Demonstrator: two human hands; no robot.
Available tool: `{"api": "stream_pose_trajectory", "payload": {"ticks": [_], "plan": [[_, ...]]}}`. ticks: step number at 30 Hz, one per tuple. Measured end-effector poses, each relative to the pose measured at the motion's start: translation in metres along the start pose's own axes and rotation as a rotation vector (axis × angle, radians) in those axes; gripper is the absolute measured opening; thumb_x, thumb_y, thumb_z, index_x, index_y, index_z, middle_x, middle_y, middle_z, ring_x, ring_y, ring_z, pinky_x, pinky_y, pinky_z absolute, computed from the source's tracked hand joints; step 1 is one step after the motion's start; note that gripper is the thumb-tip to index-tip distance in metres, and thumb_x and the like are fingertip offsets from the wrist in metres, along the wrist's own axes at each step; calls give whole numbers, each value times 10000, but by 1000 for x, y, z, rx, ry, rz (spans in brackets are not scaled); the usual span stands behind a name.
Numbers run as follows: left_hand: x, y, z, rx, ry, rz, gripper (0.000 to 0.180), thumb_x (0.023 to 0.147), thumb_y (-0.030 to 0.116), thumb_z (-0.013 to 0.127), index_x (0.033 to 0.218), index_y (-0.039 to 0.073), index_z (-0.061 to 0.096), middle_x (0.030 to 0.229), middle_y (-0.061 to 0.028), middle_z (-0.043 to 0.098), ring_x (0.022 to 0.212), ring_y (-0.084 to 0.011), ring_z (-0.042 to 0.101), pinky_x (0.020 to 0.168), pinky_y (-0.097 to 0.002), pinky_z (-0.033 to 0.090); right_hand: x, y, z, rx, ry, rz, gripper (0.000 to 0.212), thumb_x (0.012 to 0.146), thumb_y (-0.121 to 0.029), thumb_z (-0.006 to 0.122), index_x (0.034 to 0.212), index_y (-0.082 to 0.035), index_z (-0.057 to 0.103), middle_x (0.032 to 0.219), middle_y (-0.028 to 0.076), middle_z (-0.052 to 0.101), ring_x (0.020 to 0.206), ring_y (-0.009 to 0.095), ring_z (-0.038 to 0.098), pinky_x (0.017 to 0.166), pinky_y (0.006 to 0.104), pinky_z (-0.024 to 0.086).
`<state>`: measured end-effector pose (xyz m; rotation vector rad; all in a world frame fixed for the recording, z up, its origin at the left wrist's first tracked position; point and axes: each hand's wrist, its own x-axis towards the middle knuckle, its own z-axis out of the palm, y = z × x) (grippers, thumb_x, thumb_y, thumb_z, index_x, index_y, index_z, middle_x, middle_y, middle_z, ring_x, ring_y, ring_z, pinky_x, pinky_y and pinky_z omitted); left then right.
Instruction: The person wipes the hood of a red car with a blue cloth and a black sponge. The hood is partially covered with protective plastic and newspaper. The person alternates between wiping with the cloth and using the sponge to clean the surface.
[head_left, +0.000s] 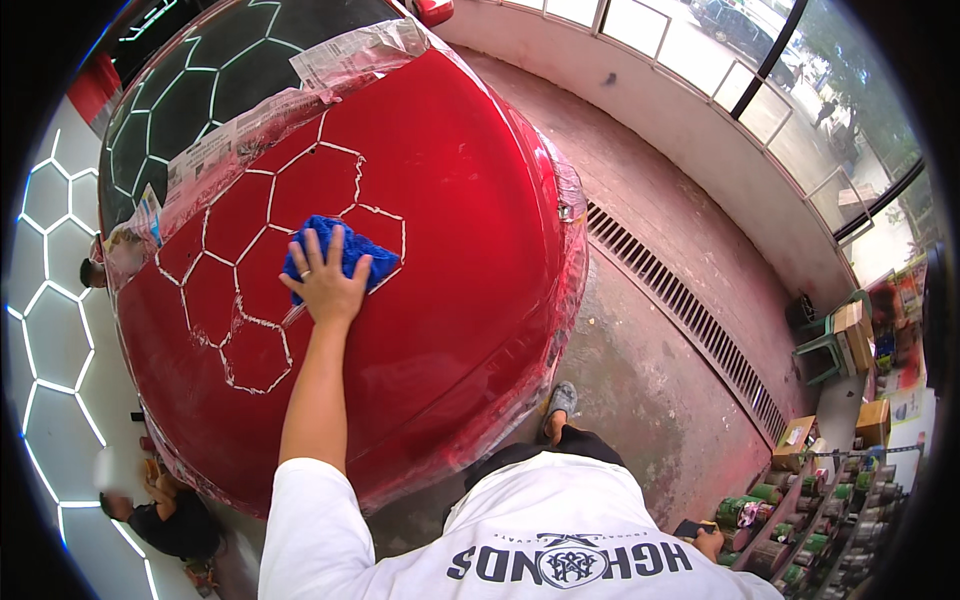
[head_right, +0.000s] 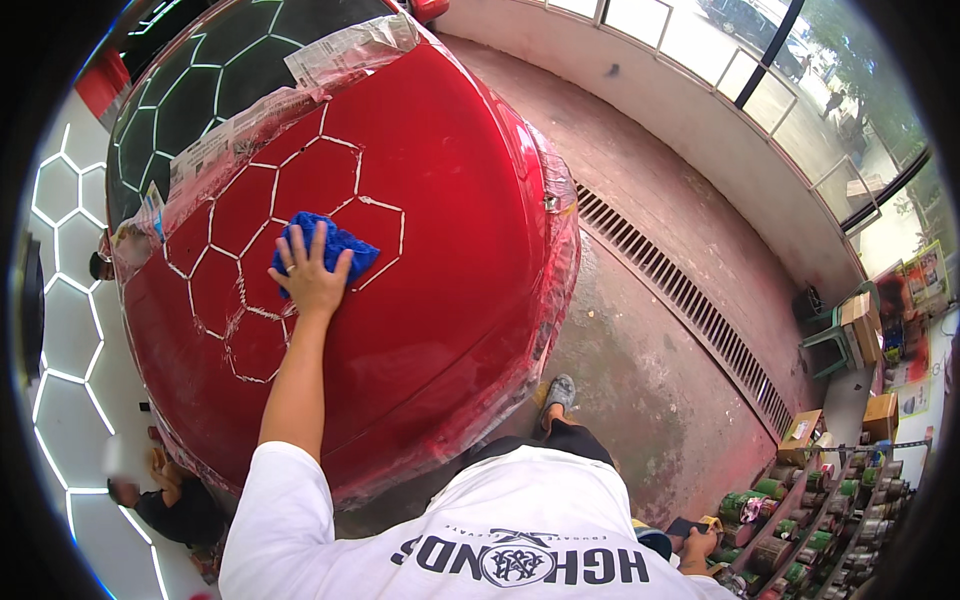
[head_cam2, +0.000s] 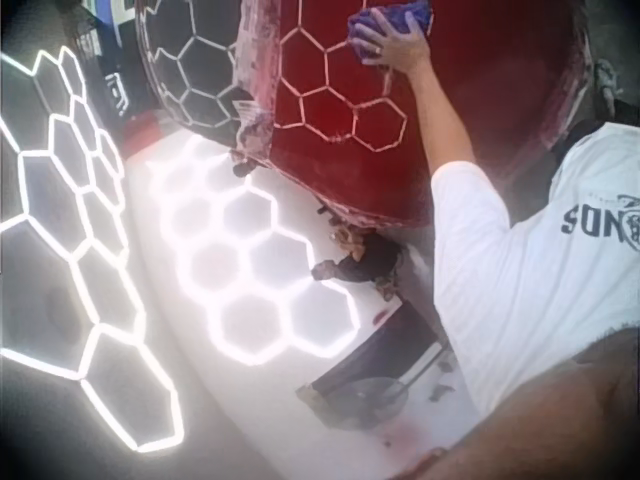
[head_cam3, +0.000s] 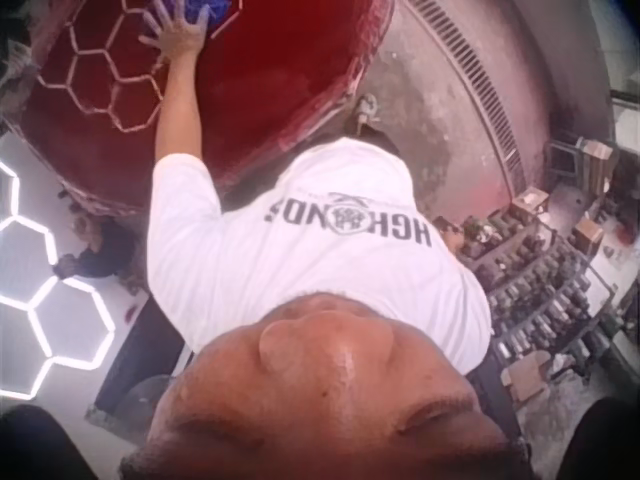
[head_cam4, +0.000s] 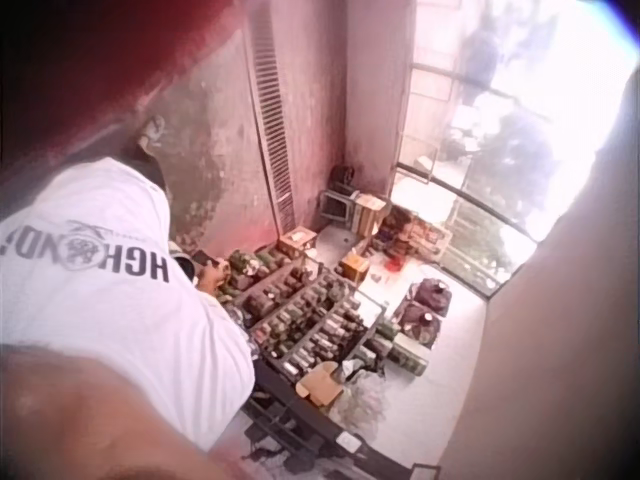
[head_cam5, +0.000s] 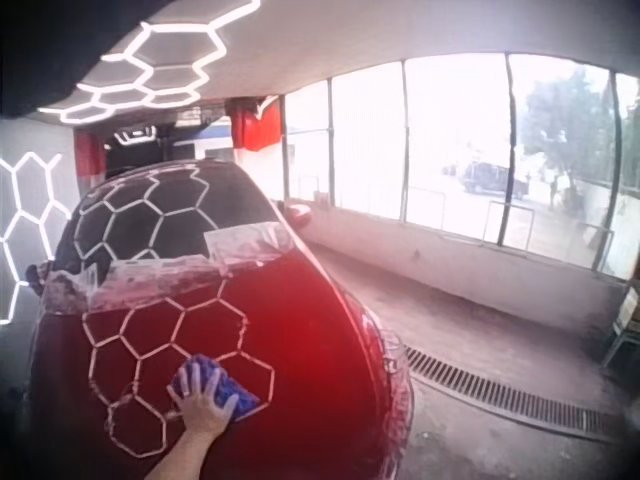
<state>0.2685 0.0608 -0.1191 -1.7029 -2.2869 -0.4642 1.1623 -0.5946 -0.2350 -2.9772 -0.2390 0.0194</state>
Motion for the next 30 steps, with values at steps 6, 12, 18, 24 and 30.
{"api": "stream_pose_trajectory", "payload": {"ticks": [6, 12, 18, 24, 30], "plan": [[-8, 165, 1, -128, -63, 349, 845, 835, 709, 775, 1565, 335, 572, 1676, -112, 446, 1586, -412, 358, 1203, -869, 110, -88, -153, 77, 152, -446, -169, 394, 742, -42, 904, 1015, -19, 622, 910, 144, 699, 697, 274, 705, 519, 455, 582], [105, 259, 44, -175, -101, 376, 983, 755, 779, 799, 1600, 348, 541, 1775, -195, 315, 1653, -461, 228, 1209, -864, 74, -36, -436, 145, 350, -704, -271, 286, 811, -5, 730, 833, -111, 465, 722, 58, 579, 547, 204, 605, 477, 408, 537], [283, 323, 92, -109, -112, 177, 917, 793, 808, 746, 1564, 338, 579, 1776, -191, 321, 1654, -456, 231, 1215, -857, 58, 22, -590, 208, 434, -885, -476, 253, 815, 96, 611, 966, -86, 520, 876, 51, 572, 637, 175, 568, 548, 375, 590], [480, 329, 161, -34, 34, -18, 787, 909, 669, 705, 1538, 207, 602, 1732, -97, 430, 1628, -336, 345, 1251, -813, 123, 50, -563, 197, 593, -1049, -209, 509, 874, 86, 596, 1331, -134, 563, 1051, 58, 586, 835, 185, 615, 611, 369, 570], [536, 337, 185, -36, 65, 102, 689, 913, 543, 721, 1472, 150, 632, 1551, -126, 610, 1505, -332, 510, 1295, -686, 187, 101, -571, 176, 714, -1103, 178, 483, 1018, -114, 609, 1499, -137, 569, 1150, 76, 668, 964, 228, 664, 676, 380, 586]]}}
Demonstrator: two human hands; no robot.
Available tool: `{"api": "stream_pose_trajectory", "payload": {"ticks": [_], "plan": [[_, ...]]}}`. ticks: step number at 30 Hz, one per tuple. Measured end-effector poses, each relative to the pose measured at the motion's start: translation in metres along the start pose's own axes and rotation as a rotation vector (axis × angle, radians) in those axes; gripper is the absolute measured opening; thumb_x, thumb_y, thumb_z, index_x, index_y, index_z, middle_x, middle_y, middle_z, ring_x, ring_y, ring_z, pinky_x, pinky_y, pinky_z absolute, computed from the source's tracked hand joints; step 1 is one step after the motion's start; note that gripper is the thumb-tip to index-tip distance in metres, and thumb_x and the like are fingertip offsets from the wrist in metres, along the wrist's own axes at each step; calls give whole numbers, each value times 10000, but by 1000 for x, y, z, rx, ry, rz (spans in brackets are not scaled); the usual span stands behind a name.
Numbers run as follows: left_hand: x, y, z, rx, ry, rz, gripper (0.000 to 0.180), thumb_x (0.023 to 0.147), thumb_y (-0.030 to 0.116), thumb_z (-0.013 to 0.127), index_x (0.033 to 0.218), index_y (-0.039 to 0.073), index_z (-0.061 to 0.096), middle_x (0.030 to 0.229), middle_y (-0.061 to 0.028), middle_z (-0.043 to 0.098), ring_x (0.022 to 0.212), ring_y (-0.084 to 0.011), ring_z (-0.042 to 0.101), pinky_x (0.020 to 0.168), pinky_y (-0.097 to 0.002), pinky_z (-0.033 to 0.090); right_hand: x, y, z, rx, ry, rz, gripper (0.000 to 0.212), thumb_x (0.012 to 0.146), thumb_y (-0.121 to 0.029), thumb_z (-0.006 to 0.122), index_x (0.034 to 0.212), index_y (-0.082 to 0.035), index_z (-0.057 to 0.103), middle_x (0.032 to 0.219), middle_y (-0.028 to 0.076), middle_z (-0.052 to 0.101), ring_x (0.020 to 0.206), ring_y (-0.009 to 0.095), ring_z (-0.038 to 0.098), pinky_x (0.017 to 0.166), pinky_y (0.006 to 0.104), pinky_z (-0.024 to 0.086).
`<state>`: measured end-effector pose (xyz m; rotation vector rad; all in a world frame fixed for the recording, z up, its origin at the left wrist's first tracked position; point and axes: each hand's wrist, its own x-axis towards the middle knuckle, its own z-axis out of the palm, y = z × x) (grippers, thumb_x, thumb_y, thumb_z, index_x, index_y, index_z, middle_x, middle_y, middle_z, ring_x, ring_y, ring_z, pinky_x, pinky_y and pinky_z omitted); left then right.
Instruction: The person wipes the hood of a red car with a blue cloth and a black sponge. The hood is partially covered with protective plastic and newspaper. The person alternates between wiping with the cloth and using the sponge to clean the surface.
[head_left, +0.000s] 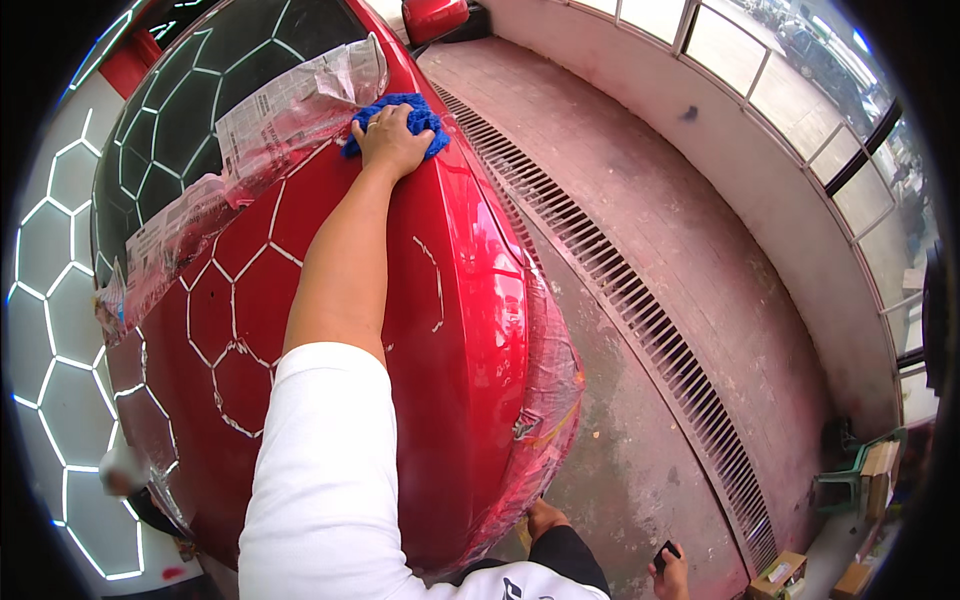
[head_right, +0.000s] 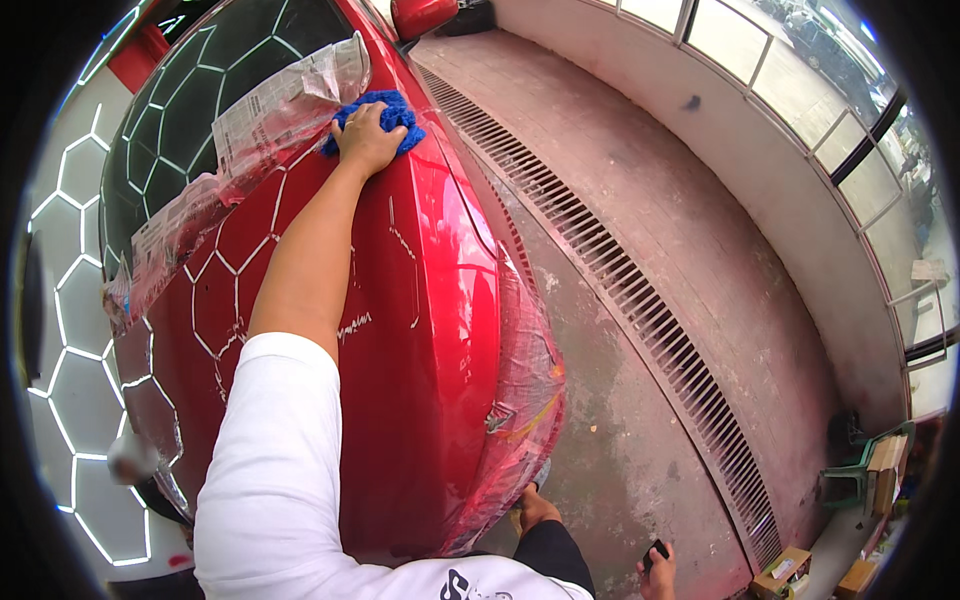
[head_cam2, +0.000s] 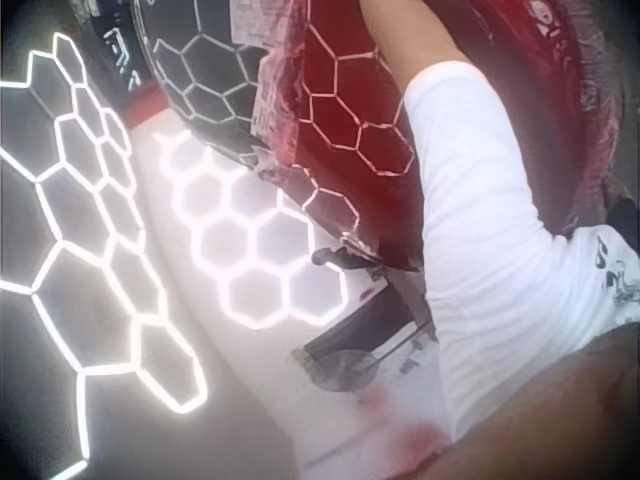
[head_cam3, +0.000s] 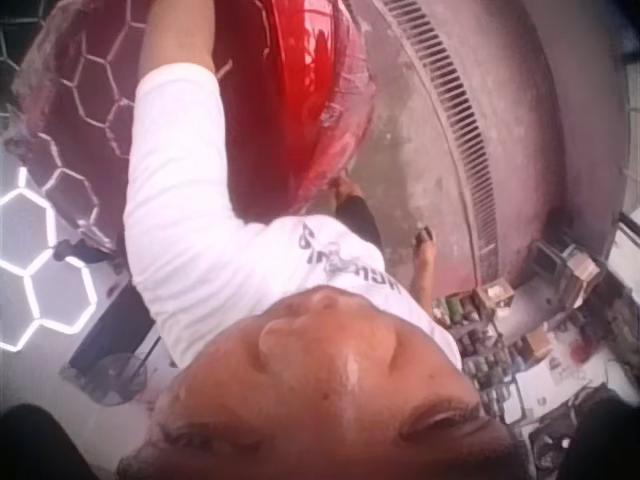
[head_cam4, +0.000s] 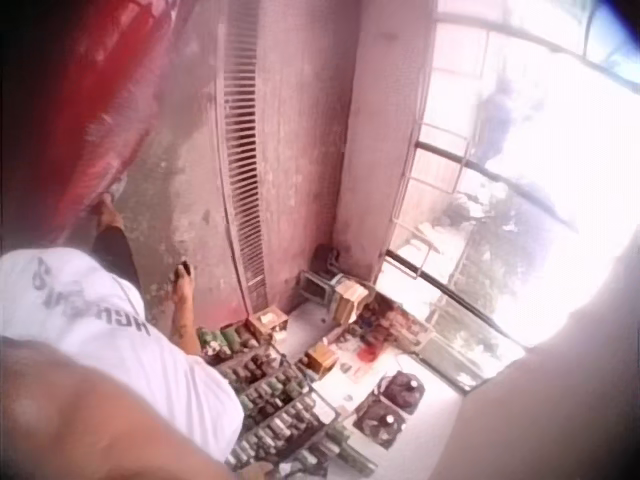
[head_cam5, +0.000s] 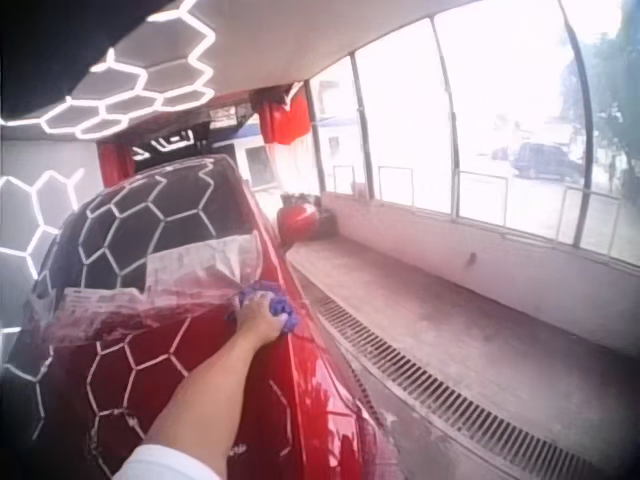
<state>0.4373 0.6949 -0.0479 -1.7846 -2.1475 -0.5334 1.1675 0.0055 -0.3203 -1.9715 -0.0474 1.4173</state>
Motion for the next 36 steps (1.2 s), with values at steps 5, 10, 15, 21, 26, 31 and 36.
{"api": "stream_pose_trajectory", "payload": {"ticks": [5, 10, 15, 21, 26, 31, 36], "plan": [[-112, -20, -18, -137, 7, 190, 618, 905, 451, 770, 1414, 122, 644, 1496, -112, 625, 1457, -348, 531, 1296, -660, 193, -14, -116, 115, 58, -173, -224, 748, 1053, -344, 753, 1689, -177, 396, 1591, 51, 544, 1422, 208, 541, 1121, 480, 491], [-278, -97, -96, 6, 36, 3, 556, 890, 346, 799, 1357, 109, 612, 1448, -131, 584, 1440, -377, 497, 1283, -683, 197, -117, -178, 324, -39, -582, -603, 508, 1205, -343, 448, 1669, -136, 470, 1678, 51, 483, 1497, 241, 514, 1144, 396, 504], [-435, -181, -184, -54, 6, 156, 503, 890, 288, 809, 1307, 111, 590, 1399, -139, 578, 1412, -392, 501, 1271, -678, 222, -248, -176, 475, -728, -501, -1640, 487, 1167, -278, 488, 1612, -82, 506, 1627, 241, 535, 1543, 399, 477, 1272, 448, 383], [-511, -318, -220, 141, 101, -45, 574, 1008, 538, 680, 1424, 162, 559, 1544, -103, 515, 1484, -379, 461, 1237, -718, 257, -249, -91, 508, -1182, -89, -1810, 607, 1148, -446, 480, 1675, -150, 428, 1737, 167, 414, 1637, 357, 333, 1304, 596, 293], [-524, -326, -229, 189, 89, -126, 631, 984, 595, 685, 1464, 209, 546, 1578, -77, 486, 1498, -363, 448, 1226, -748, 242, -267, 8, 466, -1231, -111, -1646, 712, 1143, -485, 459, 1755, -185, 251, 1829, 128, 211, 1696, 342, 160, 1322, 673, 157], [-525, -323, -232, 215, 77, -136, 665, 997, 621, 653, 1516, 222, 539, 1622, -80, 489, 1535, -358, 425, 1224, -733, 252, -265, 93, 406, -1193, -170, -1600, 716, 1132, -454, 482, 1755, -176, 263, 1828, 140, 214, 1697, 345, 156, 1317, 677, 151], [-527, -323, -234, 216, 41, -145, 647, 996, 586, 684, 1504, 224, 511, 1615, -95, 442, 1527, -386, 417, 1233, -770, 213, -264, 63, 425, -1220, -115, -1645, 694, 1133, -447, 480, 1747, -181, 294, 1826, 136, 227, 1694, 338, 176, 1314, 673, 155]]}}
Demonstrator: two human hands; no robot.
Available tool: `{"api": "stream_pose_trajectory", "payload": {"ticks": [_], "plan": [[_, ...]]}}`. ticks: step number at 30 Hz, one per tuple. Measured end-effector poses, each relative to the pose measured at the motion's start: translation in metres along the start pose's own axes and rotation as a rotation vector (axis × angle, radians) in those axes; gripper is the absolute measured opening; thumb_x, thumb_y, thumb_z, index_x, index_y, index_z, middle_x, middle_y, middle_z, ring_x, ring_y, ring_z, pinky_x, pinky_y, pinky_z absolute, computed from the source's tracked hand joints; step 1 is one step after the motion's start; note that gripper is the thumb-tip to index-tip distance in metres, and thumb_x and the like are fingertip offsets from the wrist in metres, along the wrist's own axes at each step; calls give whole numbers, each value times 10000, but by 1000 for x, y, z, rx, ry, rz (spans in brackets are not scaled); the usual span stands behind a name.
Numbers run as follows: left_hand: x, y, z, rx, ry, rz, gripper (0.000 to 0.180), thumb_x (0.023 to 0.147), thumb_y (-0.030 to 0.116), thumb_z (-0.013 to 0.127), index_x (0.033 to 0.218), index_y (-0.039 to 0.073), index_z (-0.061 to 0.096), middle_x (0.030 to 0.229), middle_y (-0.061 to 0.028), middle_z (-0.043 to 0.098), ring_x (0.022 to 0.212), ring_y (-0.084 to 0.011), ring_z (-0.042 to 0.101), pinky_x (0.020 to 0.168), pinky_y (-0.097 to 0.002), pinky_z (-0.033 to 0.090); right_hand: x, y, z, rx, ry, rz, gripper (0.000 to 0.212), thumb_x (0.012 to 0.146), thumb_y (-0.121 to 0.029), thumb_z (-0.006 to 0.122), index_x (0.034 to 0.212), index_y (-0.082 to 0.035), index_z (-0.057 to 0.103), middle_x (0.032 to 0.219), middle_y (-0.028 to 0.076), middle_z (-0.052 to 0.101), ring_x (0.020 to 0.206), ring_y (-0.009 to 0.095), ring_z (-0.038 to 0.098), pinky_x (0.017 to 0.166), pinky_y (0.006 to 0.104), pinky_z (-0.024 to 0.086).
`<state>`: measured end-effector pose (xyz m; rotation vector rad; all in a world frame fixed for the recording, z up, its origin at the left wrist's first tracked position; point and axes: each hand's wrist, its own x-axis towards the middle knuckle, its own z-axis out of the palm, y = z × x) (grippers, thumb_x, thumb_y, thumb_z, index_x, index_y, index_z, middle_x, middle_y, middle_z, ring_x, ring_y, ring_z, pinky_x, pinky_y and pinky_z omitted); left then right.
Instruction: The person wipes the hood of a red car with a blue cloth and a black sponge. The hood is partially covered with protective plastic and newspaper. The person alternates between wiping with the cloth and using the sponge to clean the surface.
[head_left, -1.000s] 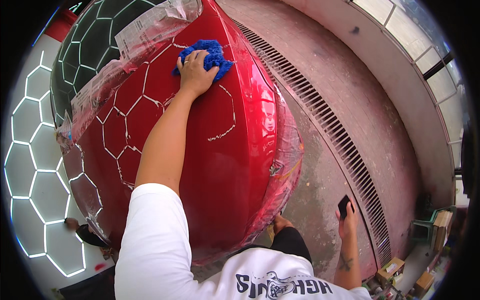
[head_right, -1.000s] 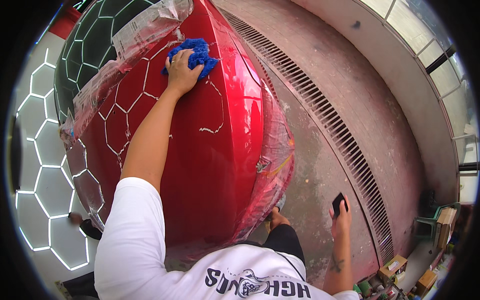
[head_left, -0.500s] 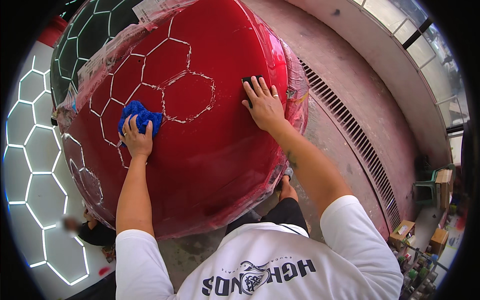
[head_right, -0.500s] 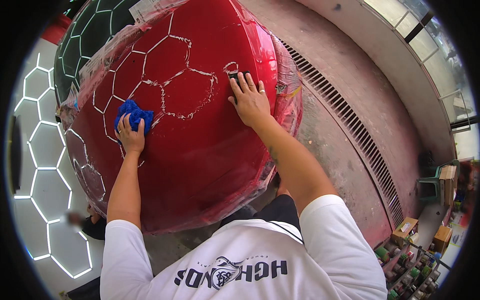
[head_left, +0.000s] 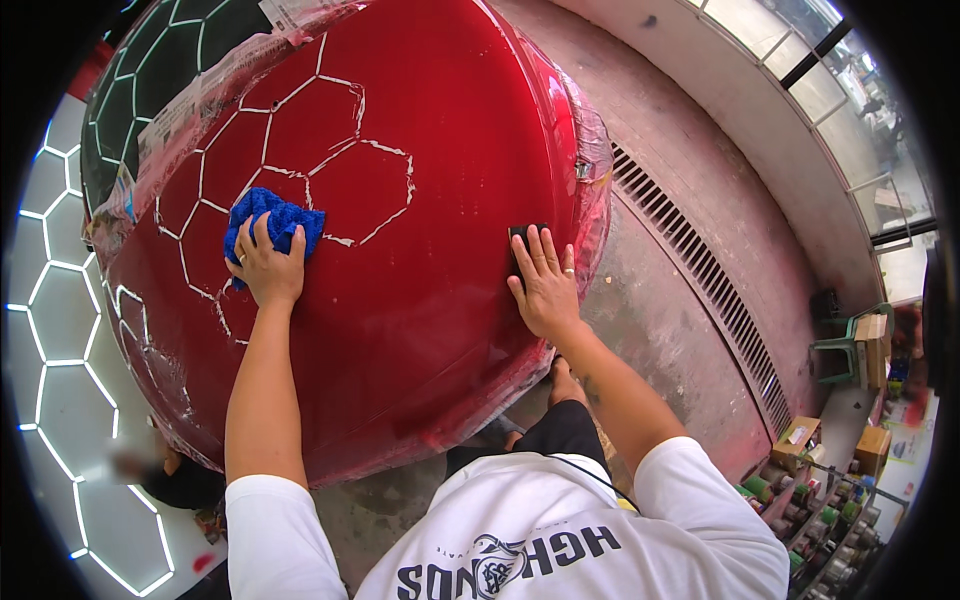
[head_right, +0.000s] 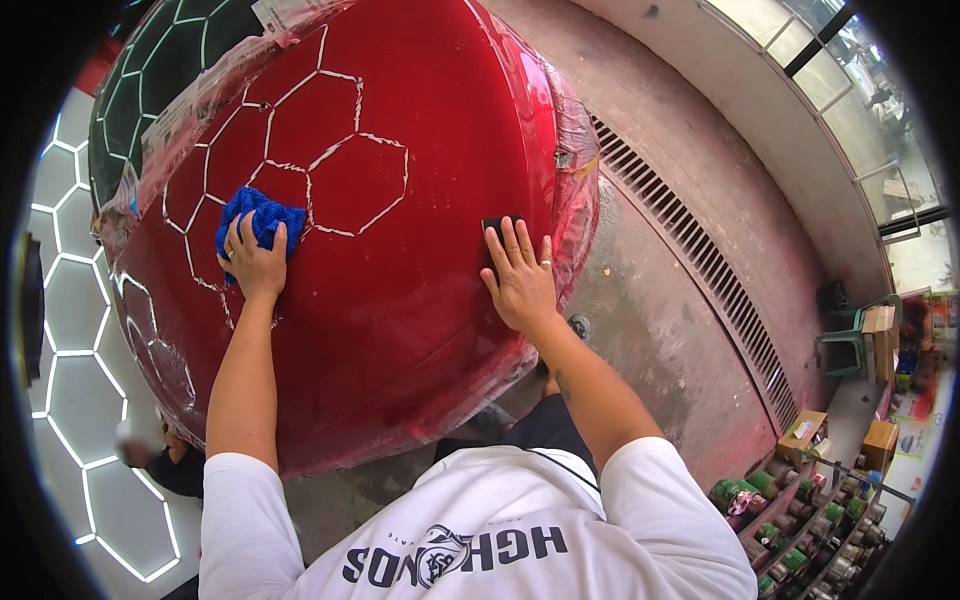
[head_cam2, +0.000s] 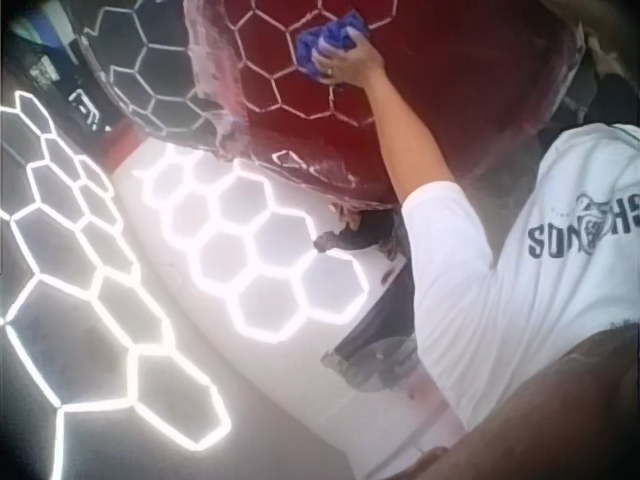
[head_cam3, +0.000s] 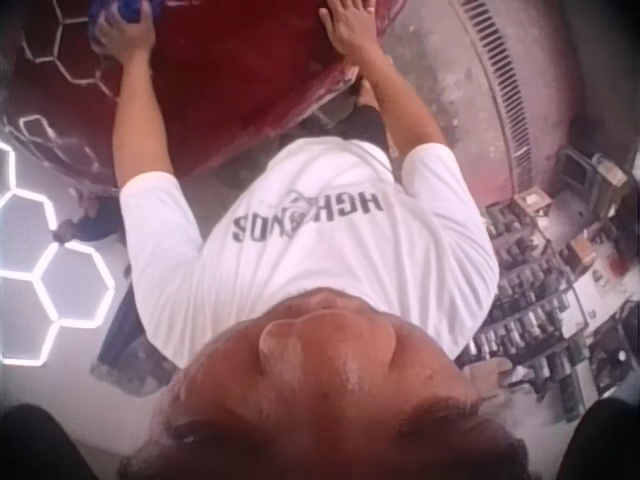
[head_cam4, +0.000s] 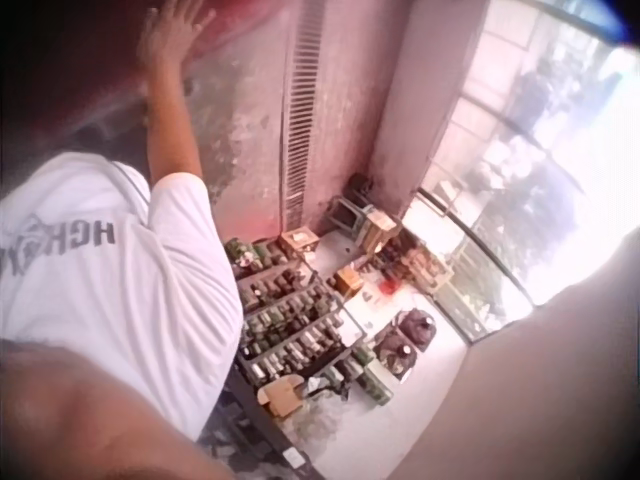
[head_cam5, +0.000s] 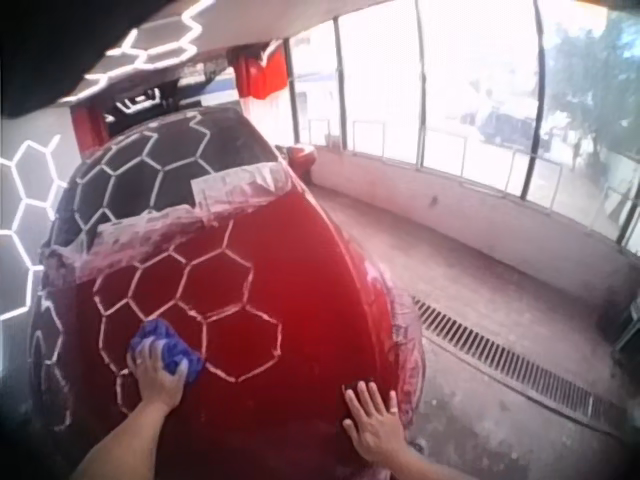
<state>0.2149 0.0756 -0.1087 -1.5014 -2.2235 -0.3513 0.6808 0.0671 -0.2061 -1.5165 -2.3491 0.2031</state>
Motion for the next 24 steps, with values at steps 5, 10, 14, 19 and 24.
{"api": "stream_pose_trajectory", "payload": {"ticks": [5, 10, 14, 19, 24], "plan": [[3, 3, -8, -4, 27, -8, 635, 986, 544, 707, 1502, 213, 540, 1615, -85, 476, 1527, -364, 431, 1224, -745, 244, 131, 21, -25, -88, 39, -5, 658, 1151, -479, 416, 1736, -195, 317, 1823, 116, 245, 1689, 326, 201, 1322, 667, 150], [7, 24, -7, -70, 14, -35, 632, 944, 459, 758, 1477, 196, 543, 1616, -126, 469, 1553, -395, 406, 1245, -780, 198, 269, 50, -55, -97, -80, 6, 649, 1164, -507, 342, 1740, -210, 299, 1829, 98, 226, 1695, 309, 176, 1335, 646, 179], [7, 27, -20, -65, -5, -104, 642, 897, 402, 774, 1463, 184, 564, 1626, -134, 473, 1555, -406, 403, 1270, -746, 190, 391, 55, -70, -73, -137, -29, 643, 1163, -510, 336, 1732, -211, 309, 1831, 87, 218, 1694, 299, 177, 1339, 637, 200], [7, 26, -23, -81, -36, -94, 675, 841, 371, 760, 1453, 151, 579, 1617, -151, 489, 1538, -411, 418, 1284, -703, 180, 539, 78, -61, -60, -88, -129, 638, 1163, -501, 314, 1722, -194, 321, 1821, 120, 237, 1689, 318, 192, 1310, 697, 225], [8, 25, -22, -96, -30, -63, 671, 840, 389, 713, 1436, 109, 585, 1601, -188, 503, 1510, -434, 439, 1286, -665, 186, 648, 88, -45, -33, -67, -182, 645, 1159, -518, 314, 1722, -203, 325, 1819, 124, 243, 1682, 324, 217, 1315, 689, 214]]}}
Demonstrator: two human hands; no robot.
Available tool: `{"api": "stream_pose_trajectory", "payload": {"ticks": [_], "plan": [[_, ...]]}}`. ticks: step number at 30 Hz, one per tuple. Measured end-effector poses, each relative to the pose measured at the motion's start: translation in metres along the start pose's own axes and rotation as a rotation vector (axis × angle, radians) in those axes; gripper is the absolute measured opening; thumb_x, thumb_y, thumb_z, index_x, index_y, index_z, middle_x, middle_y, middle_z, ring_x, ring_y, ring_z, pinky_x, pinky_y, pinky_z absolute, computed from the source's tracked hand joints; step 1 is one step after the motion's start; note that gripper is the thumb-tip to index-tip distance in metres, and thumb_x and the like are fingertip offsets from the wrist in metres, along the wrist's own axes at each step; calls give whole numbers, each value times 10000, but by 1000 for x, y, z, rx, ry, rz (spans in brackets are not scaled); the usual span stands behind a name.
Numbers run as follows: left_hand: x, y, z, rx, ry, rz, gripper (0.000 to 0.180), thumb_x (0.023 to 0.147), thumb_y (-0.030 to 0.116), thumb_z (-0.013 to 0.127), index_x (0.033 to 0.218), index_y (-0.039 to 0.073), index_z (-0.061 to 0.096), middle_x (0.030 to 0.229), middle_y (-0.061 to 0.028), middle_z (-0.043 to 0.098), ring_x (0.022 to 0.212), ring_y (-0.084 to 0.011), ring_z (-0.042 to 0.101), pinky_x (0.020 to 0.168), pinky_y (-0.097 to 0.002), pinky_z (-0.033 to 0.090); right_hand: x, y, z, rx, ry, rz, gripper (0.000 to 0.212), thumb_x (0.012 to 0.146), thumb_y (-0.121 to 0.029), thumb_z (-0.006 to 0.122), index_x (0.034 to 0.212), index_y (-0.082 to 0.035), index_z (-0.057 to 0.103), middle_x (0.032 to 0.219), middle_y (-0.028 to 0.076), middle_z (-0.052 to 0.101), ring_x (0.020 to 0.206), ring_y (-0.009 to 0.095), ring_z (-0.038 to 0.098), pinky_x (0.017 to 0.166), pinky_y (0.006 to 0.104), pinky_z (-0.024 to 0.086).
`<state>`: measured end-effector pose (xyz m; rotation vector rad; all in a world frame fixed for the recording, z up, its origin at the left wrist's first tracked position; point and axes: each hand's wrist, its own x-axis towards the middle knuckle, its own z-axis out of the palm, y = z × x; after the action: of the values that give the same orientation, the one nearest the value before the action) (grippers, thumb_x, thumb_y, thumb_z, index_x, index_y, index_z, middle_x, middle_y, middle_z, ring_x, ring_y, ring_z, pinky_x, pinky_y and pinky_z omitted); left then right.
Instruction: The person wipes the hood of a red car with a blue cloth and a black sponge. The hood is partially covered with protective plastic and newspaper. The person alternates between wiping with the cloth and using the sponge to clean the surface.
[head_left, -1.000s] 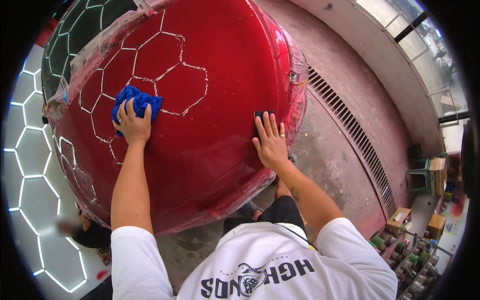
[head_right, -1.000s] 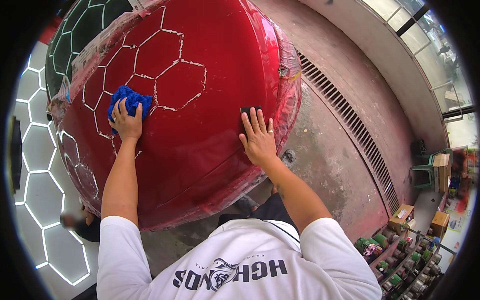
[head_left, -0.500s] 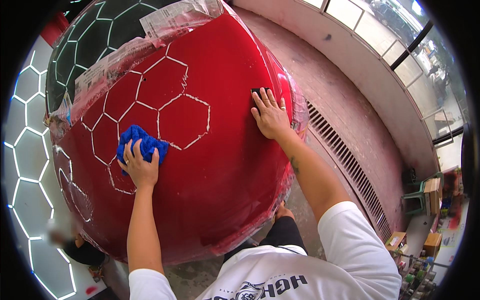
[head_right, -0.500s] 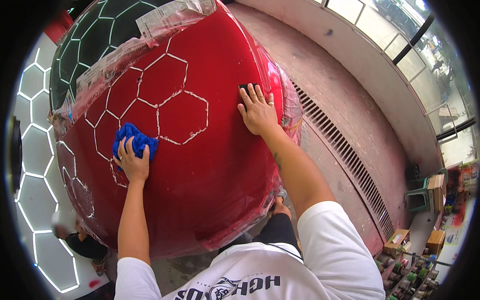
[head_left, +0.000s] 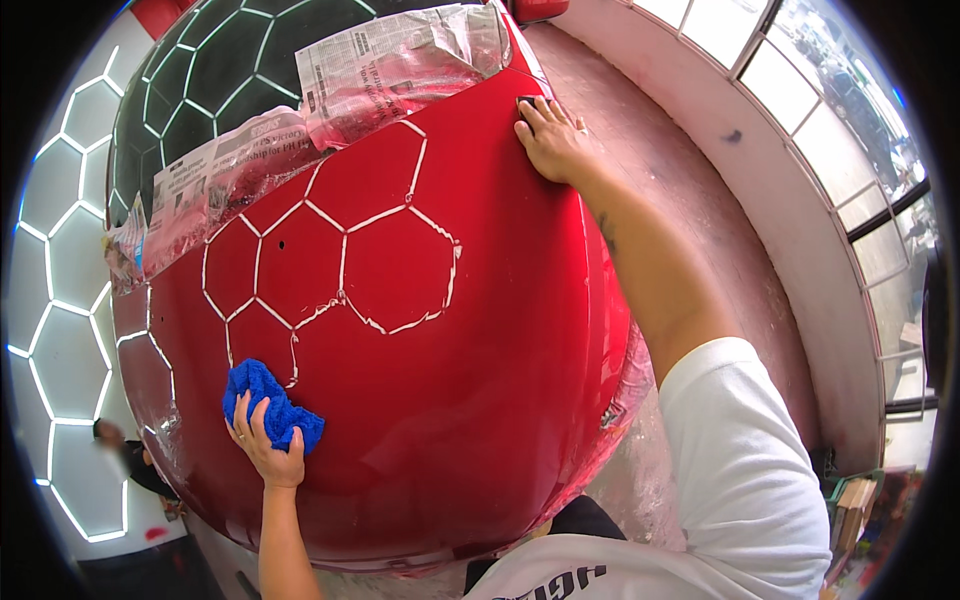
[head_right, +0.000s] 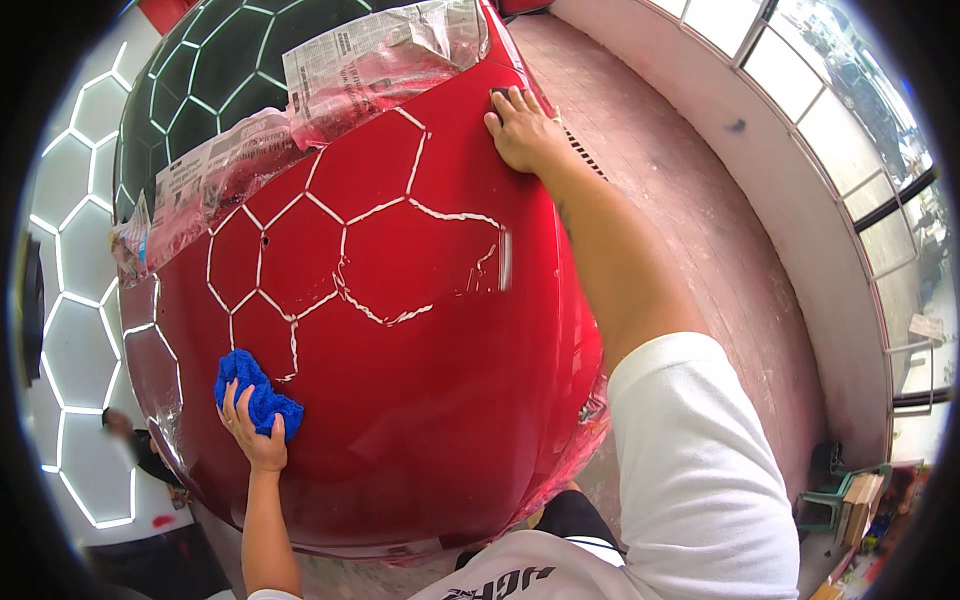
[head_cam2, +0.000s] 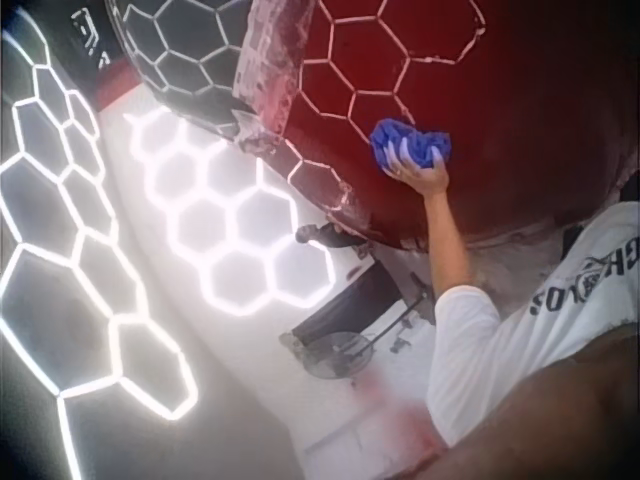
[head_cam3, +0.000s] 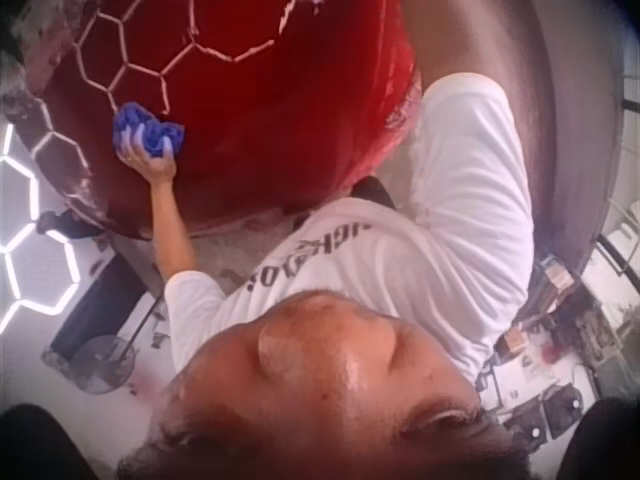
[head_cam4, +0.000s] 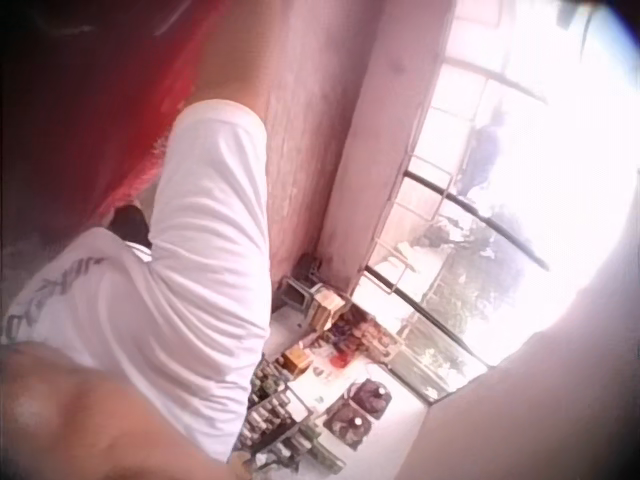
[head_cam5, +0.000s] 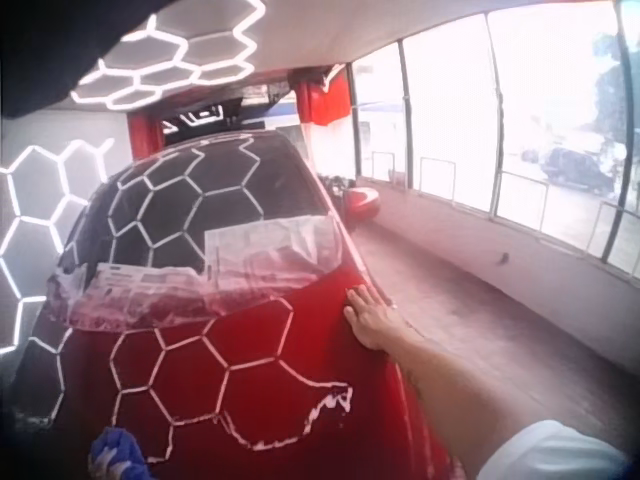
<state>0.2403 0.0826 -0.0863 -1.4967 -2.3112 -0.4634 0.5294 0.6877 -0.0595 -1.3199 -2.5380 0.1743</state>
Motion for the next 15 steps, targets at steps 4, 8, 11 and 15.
{"api": "stream_pose_trajectory", "payload": {"ticks": [4, 8, 11, 15], "plan": [[3, 4, -2, -5, -1, 1, 672, 855, 410, 686, 1438, 94, 581, 1595, -211, 502, 1507, -437, 439, 1286, -648, 195, 50, 15, -1, 51, 14, -10, 641, 1157, -528, 306, 1717, -218, 344, 1819, 109, 248, 1679, 321, 225, 1326, 676, 199], [3, -2, -2, 22, -3, 12, 693, 876, 448, 670, 1465, 94, 572, 1606, -218, 495, 1507, -437, 439, 1286, -639, 196, 52, 13, -1, 49, 14, -30, 648, 1160, -532, 284, 1718, -207, 340, 1818, 105, 250, 1678, 320, 230, 1329, 661, 214], [5, -2, 2, 16, -8, 13, 687, 881, 432, 684, 1469, 96, 572, 1609, -215, 494, 1509, -436, 436, 1287, -638, 195, 13, 14, -3, 46, 9, -32, 649, 1166, -520, 289, 1720, -184, 329, 1813, 131, 253, 1676, 335, 231, 1328, 652, 223], [-1, -2, 3, 40, 12, 2, 665, 878, 376, 717, 1478, 128, 573, 1617, -173, 495, 1521, -413, 435, 1282, -664, 200, -102, -9, -1, 0, -17, -24, 639, 1174, -495, 298, 1720, -162, 330, 1811, 137, 261, 1677, 350, 225, 1334, 619, 232]]}}
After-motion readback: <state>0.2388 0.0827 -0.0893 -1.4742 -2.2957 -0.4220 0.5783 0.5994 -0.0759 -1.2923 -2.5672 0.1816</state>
